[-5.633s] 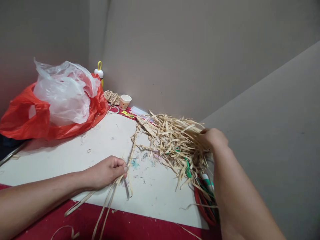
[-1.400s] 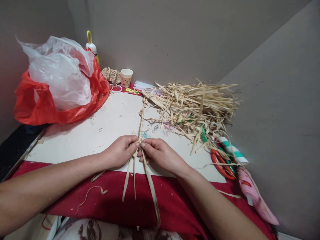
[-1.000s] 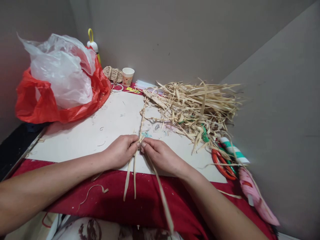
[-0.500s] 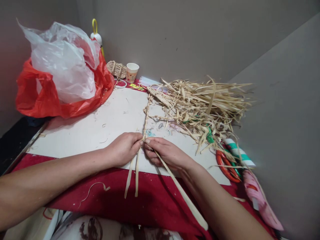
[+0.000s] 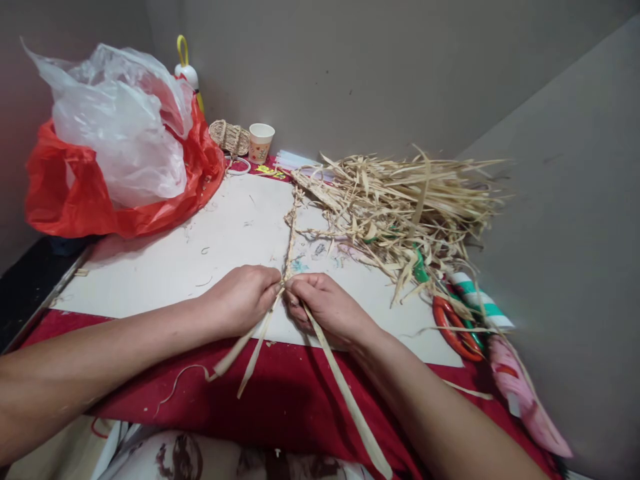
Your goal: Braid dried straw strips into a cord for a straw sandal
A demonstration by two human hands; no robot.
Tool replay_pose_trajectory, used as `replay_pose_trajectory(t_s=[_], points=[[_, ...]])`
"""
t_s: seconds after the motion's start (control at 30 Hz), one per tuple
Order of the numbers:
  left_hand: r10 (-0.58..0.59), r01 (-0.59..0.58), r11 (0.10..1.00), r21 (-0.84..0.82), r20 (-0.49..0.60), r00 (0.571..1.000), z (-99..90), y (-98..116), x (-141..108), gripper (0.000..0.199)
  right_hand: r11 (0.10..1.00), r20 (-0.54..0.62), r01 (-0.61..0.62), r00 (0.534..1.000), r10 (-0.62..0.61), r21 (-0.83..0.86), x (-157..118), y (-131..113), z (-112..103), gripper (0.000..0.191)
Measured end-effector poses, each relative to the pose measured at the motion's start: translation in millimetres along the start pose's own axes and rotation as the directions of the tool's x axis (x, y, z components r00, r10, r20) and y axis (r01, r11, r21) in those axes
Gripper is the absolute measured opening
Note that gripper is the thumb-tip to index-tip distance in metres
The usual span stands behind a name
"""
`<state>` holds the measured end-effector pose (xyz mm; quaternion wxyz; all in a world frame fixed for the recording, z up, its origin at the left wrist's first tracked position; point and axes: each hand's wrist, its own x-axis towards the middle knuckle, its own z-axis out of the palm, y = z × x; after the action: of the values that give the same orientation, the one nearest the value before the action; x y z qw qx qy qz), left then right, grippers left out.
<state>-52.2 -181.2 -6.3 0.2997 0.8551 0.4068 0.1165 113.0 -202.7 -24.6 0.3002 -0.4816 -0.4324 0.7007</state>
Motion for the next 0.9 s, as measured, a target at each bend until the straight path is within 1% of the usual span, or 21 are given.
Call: replay_pose_trajectory(t_s=[0.1, 0.2, 0.3, 0.37, 0.43, 0.5, 0.57, 0.7, 0.8, 0.9], points=[[-0.007, 0.01, 0.995, 0.103, -0.026, 1.0, -0.4, 2.4, -2.0, 0.024, 1.0, -0.023, 0.022, 0.999, -0.022, -0.013, 0.7, 0.1, 1.1, 0.022], [0.02, -0.004, 0.969, 0.247, -0.064, 0.998, 1.5, 4.0, -5.4, 0.023, 0.999, -0.043, 0.032, 0.999, -0.033, -0.03, 1.0, -0.9, 2.3, 0.023], [0.094, -0.045, 0.931, 0.362, -0.117, 0.989, 4.6, 5.2, -9.4, 0.026, 1.0, -0.055, 0.013, 0.998, -0.013, 0.009, 0.2, -2.2, 3.7, 0.021], [0.15, -0.069, 0.908, 0.414, -0.166, 0.975, 6.7, 6.0, -11.6, 0.027, 0.999, -0.058, 0.006, 0.998, -0.004, 0.033, -0.9, -3.3, 4.8, 0.025], [0.202, -0.085, 0.882, 0.464, -0.209, 0.957, 8.5, 6.9, -13.4, 0.025, 0.999, -0.053, -0.005, 0.999, 0.007, 0.039, -1.9, -4.3, 5.6, 0.03], [0.259, -0.109, 0.847, 0.521, -0.226, 0.939, 10.0, 8.1, -15.0, 0.021, 0.999, -0.045, -0.016, 0.999, 0.018, 0.05, -2.6, -4.9, 5.8, 0.033], [0.326, -0.146, 0.798, 0.585, -0.215, 0.921, 11.4, 9.2, -16.5, 0.018, 0.997, -0.033, -0.01, 0.999, 0.013, 0.074, -2.7, -4.7, 5.3, 0.034], [0.439, -0.215, 0.684, 0.697, -0.158, 0.885, 14.3, 11.7, -19.7, 0.012, 0.991, -0.007, 0.013, 1.0, -0.012, 0.13, -2.0, -1.9, 3.5, 0.036], [0.477, -0.215, 0.605, 0.766, -0.133, 0.869, 17.8, 14.4, -22.8, 0.014, 0.986, 0.012, 0.019, 1.0, -0.021, 0.164, -1.6, 0.2, 3.4, 0.039], [0.482, -0.185, 0.532, 0.826, -0.116, 0.869, 22.5, 18.8, -26.5, 0.018, 0.984, 0.014, 0.04, 0.999, -0.043, 0.171, -1.9, 1.0, 4.9, 0.04]])
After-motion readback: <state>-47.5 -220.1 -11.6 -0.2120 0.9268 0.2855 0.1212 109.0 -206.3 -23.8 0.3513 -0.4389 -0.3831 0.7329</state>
